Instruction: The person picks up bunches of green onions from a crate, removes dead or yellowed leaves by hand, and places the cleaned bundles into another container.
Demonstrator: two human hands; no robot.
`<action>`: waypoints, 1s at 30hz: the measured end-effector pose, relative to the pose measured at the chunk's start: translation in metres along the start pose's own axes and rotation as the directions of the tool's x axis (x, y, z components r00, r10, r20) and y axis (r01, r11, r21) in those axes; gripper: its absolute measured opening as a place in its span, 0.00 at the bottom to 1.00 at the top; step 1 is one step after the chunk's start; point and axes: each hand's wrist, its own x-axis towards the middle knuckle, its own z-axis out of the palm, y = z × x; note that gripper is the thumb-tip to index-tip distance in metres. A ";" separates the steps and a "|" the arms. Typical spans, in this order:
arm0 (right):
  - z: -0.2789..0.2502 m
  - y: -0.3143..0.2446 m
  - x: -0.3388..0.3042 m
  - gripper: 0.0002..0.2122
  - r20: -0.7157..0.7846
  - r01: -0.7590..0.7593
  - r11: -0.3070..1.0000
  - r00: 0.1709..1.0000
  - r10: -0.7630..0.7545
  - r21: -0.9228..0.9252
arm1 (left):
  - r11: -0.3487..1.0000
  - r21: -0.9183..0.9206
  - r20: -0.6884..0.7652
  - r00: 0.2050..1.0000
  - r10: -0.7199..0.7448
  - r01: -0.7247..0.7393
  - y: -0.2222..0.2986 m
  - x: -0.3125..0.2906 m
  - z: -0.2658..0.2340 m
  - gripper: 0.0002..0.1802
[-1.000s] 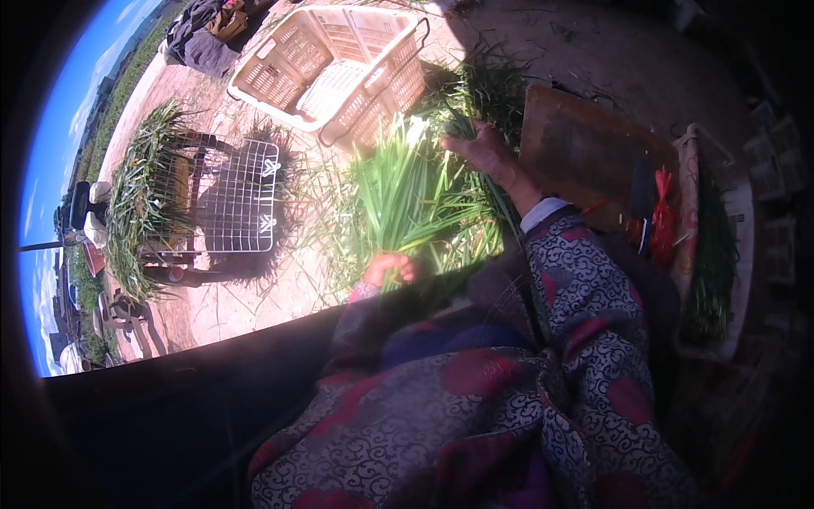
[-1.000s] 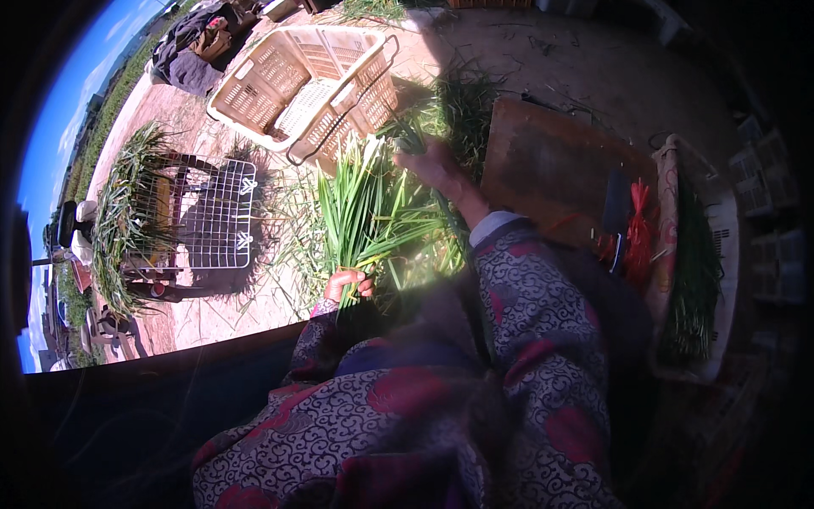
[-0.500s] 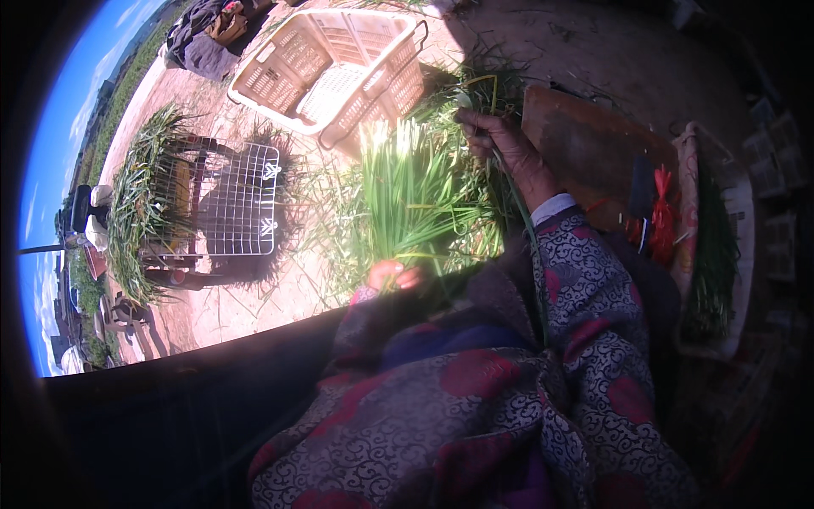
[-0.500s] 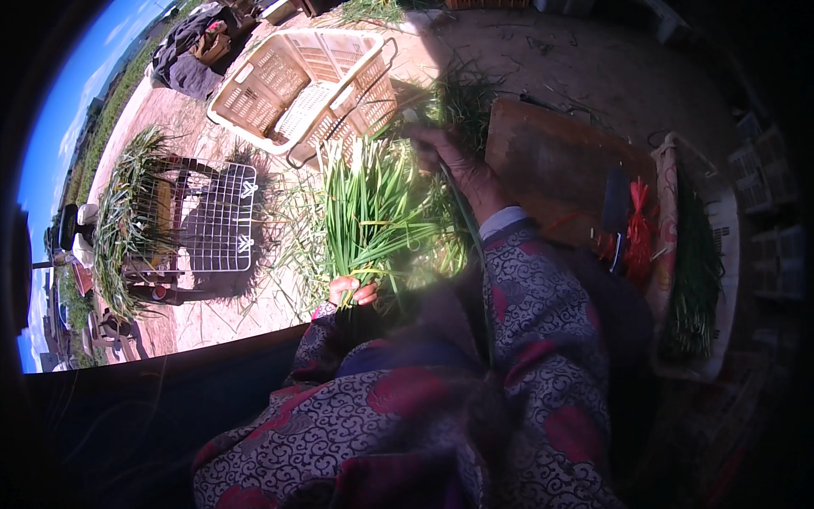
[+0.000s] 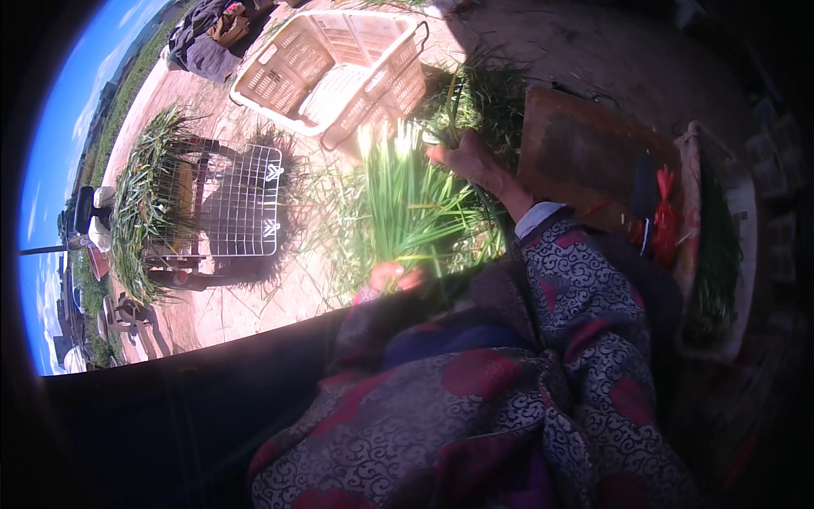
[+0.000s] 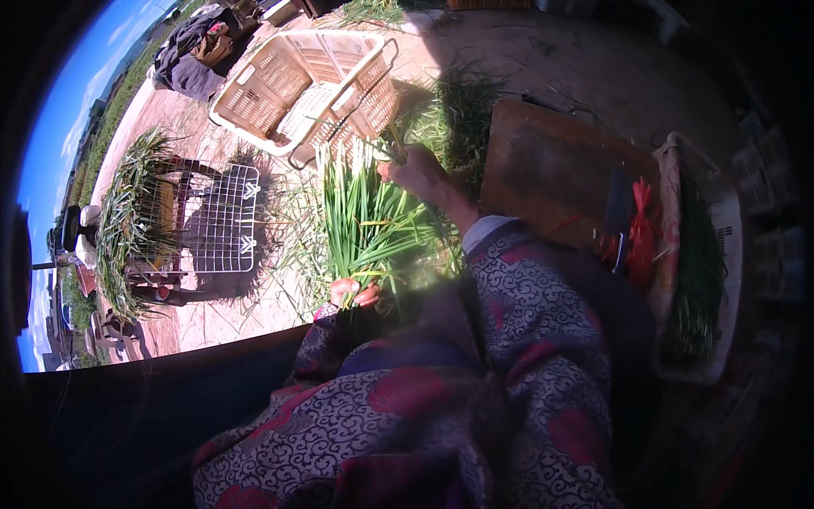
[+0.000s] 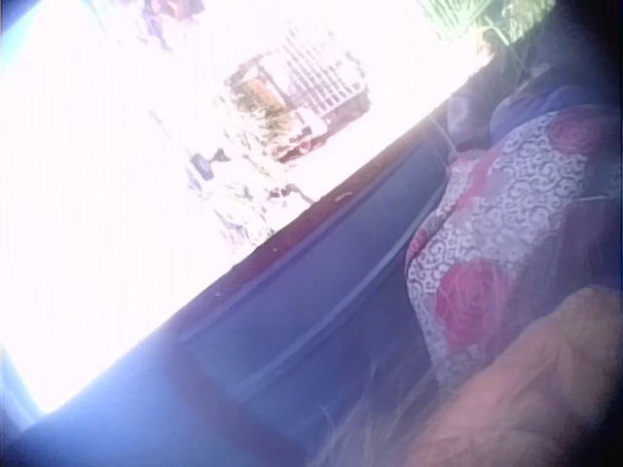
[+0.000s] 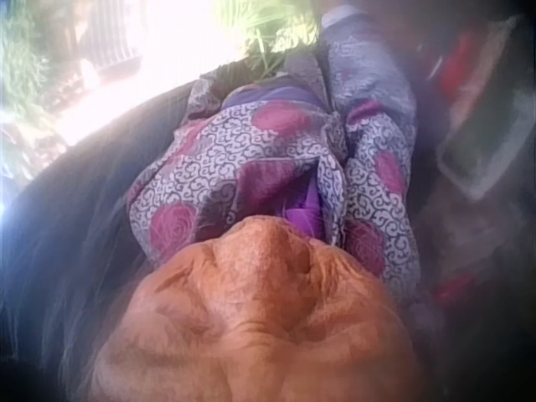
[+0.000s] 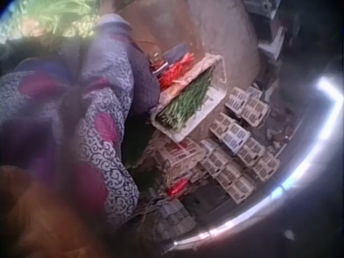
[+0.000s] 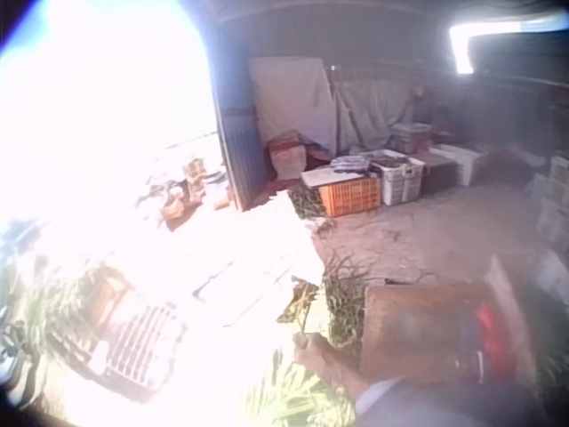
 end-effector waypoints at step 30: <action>0.027 0.042 0.011 0.13 -0.047 0.005 0.941 0.999 -0.022 -0.339 | 1.000 0.002 -0.004 1.000 -0.018 0.018 -0.002 0.003 0.001 0.16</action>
